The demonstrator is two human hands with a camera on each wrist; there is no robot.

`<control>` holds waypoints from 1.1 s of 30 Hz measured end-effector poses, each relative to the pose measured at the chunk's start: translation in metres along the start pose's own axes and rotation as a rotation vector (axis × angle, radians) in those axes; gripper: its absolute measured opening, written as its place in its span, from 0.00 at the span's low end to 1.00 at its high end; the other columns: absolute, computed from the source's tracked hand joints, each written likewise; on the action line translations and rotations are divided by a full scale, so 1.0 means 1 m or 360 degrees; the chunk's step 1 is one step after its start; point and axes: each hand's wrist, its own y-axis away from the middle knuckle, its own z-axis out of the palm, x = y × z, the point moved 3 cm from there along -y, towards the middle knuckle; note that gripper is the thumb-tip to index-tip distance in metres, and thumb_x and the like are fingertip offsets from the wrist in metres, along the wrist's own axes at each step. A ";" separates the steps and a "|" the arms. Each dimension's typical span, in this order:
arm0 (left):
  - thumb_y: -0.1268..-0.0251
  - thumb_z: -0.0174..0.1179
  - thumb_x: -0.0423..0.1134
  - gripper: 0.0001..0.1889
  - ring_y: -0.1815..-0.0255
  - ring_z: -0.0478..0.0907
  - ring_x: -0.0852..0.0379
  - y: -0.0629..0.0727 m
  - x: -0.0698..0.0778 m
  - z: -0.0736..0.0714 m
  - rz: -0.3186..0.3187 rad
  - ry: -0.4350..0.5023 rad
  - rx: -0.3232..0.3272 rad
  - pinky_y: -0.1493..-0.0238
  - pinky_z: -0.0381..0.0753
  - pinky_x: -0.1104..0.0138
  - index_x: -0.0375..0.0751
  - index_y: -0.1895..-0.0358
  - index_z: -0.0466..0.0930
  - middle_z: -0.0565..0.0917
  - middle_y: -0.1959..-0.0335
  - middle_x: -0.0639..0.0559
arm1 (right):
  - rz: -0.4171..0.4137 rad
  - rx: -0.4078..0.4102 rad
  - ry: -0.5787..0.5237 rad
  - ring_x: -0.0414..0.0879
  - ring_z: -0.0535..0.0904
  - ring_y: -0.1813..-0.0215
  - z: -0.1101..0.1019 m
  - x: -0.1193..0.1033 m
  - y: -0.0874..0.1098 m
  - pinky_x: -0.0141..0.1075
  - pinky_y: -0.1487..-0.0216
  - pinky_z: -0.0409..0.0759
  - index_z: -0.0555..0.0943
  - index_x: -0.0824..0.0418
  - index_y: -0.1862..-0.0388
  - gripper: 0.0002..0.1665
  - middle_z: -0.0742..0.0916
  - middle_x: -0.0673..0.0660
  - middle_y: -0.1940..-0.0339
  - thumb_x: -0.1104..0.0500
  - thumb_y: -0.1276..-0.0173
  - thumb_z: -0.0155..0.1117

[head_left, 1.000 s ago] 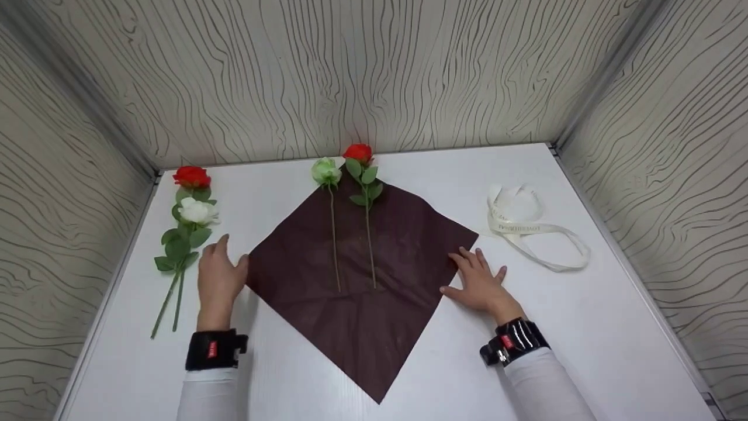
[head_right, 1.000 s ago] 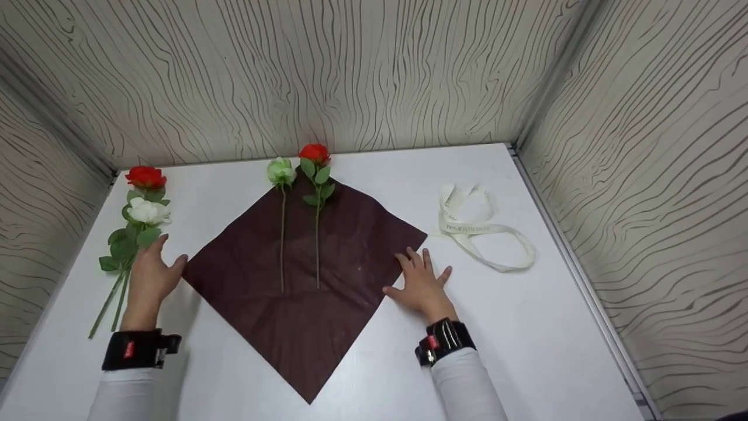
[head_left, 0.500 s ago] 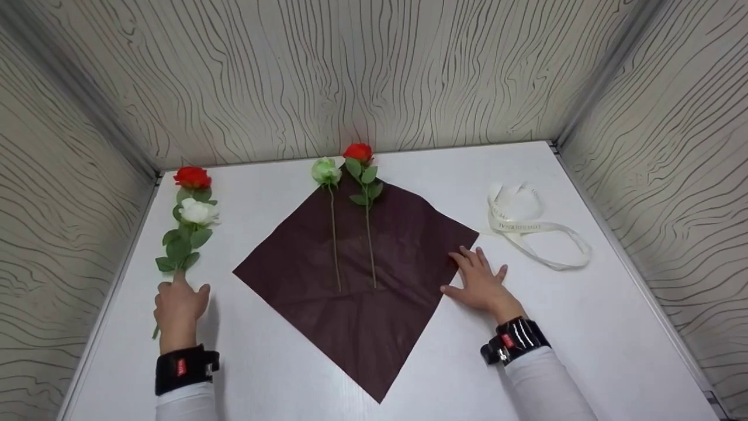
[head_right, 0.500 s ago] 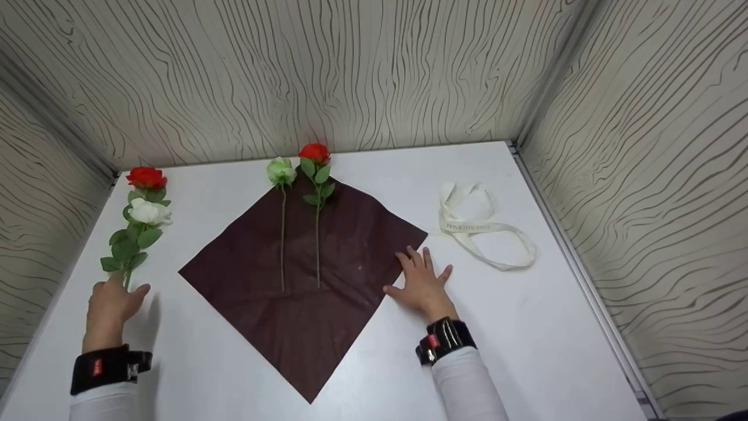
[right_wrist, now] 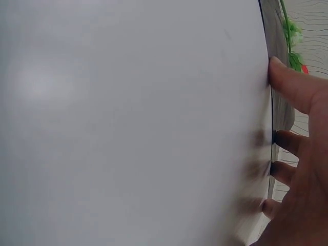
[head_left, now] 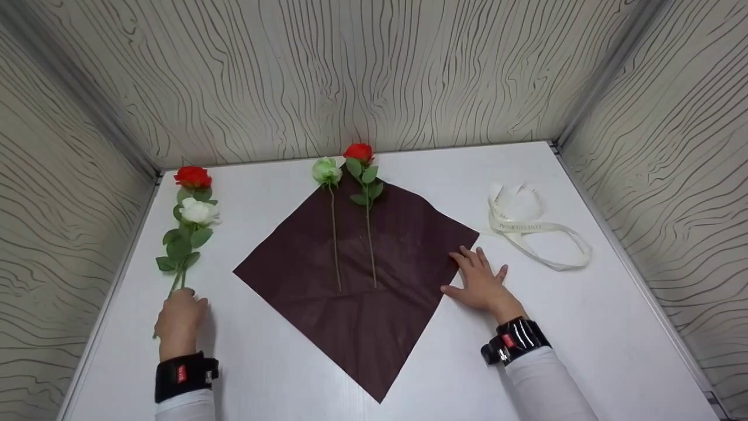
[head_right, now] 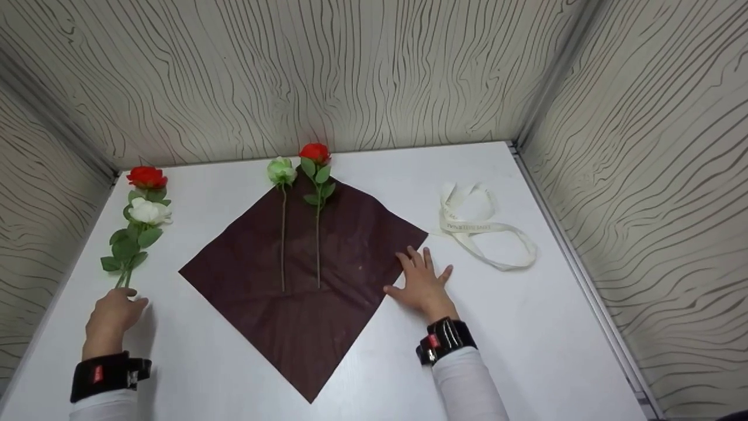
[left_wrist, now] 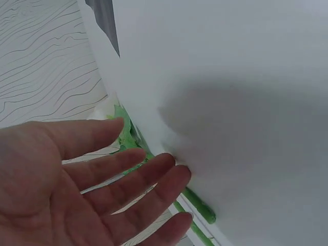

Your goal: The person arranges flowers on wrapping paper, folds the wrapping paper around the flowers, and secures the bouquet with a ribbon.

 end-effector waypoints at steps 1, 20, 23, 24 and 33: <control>0.41 0.48 0.39 0.23 0.55 0.69 0.27 0.000 0.000 0.000 0.0010 0.0000 0.0024 0.70 0.69 0.40 0.25 0.46 0.66 0.69 0.51 0.24 | -0.0001 0.0004 0.0005 0.60 0.41 0.32 0.000 0.000 0.000 0.73 0.54 0.34 0.59 0.51 0.34 0.47 0.57 0.55 0.31 0.31 0.49 0.56; 0.44 0.48 0.36 0.15 0.69 0.73 0.32 -0.001 -0.015 0.004 0.0051 -0.0027 0.0153 0.85 0.67 0.54 0.23 0.61 0.73 0.73 0.68 0.28 | 0.0001 0.0002 -0.0005 0.60 0.40 0.31 0.000 -0.001 0.000 0.73 0.53 0.34 0.59 0.50 0.34 0.47 0.57 0.55 0.31 0.32 0.49 0.57; 0.44 0.47 0.35 0.15 0.69 0.72 0.30 -0.001 -0.012 0.005 0.0098 -0.0029 0.0177 0.85 0.67 0.53 0.25 0.58 0.73 0.73 0.67 0.28 | 0.0005 0.0002 -0.0003 0.60 0.40 0.31 0.000 0.000 0.000 0.73 0.53 0.34 0.59 0.49 0.34 0.47 0.57 0.55 0.31 0.31 0.49 0.57; 0.44 0.47 0.34 0.15 0.68 0.72 0.30 -0.001 -0.011 0.006 0.0111 -0.0028 0.0184 0.85 0.68 0.53 0.26 0.58 0.74 0.73 0.67 0.28 | 0.0006 0.0002 -0.0004 0.60 0.40 0.31 0.000 0.000 0.000 0.73 0.53 0.34 0.59 0.49 0.34 0.47 0.57 0.55 0.31 0.31 0.49 0.57; 0.42 0.45 0.26 0.13 0.66 0.73 0.33 0.001 -0.002 0.013 0.0198 -0.0043 0.0196 0.80 0.70 0.51 0.29 0.55 0.75 0.73 0.66 0.30 | 0.0007 -0.0011 0.0003 0.59 0.40 0.31 -0.001 -0.001 0.000 0.72 0.53 0.34 0.59 0.50 0.33 0.47 0.57 0.55 0.31 0.31 0.49 0.56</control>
